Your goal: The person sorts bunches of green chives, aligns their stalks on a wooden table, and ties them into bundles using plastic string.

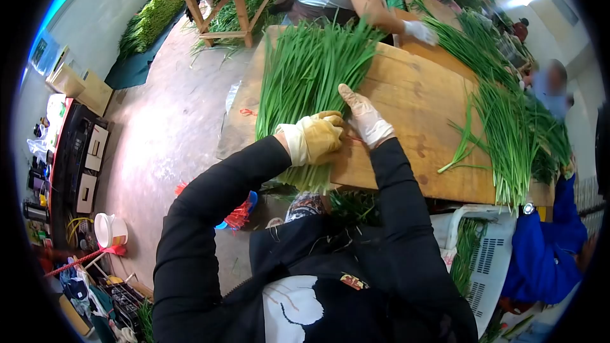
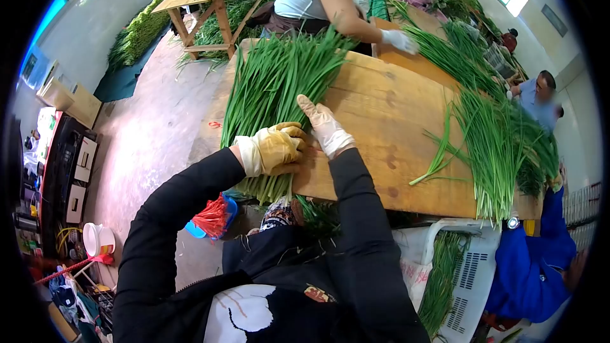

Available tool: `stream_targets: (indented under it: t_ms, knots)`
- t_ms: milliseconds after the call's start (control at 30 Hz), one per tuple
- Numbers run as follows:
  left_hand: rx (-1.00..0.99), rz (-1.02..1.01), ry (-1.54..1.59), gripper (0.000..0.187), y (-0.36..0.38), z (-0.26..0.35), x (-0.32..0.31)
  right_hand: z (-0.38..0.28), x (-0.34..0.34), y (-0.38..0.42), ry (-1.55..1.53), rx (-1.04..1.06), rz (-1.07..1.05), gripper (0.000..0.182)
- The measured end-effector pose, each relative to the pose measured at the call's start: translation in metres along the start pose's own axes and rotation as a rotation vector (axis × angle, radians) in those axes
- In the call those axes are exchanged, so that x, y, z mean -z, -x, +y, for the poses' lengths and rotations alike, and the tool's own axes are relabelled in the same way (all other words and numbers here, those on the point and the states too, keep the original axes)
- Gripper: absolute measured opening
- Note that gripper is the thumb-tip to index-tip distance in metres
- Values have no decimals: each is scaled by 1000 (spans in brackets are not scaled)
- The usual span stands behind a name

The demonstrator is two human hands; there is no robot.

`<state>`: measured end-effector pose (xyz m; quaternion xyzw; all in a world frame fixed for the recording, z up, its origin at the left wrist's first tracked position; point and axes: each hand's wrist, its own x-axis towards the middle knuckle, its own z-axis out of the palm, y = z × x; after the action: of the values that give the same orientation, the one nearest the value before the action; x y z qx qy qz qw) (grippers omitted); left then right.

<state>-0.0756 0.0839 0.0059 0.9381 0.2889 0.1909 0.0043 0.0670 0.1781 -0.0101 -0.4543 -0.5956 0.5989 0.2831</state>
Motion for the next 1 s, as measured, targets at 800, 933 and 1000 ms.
stream_targets:
  t_ms: [800,933,1000]
  knots:
    - [467,-317,-207,78,-45,23,-10,45,66,57,817,767,125,10]
    - [431,-290,-221,77,-54,24,-9,47,69,54,710,758,79,7]
    - [429,-348,-255,76,-59,27,-10,46,70,54,693,759,70,7]
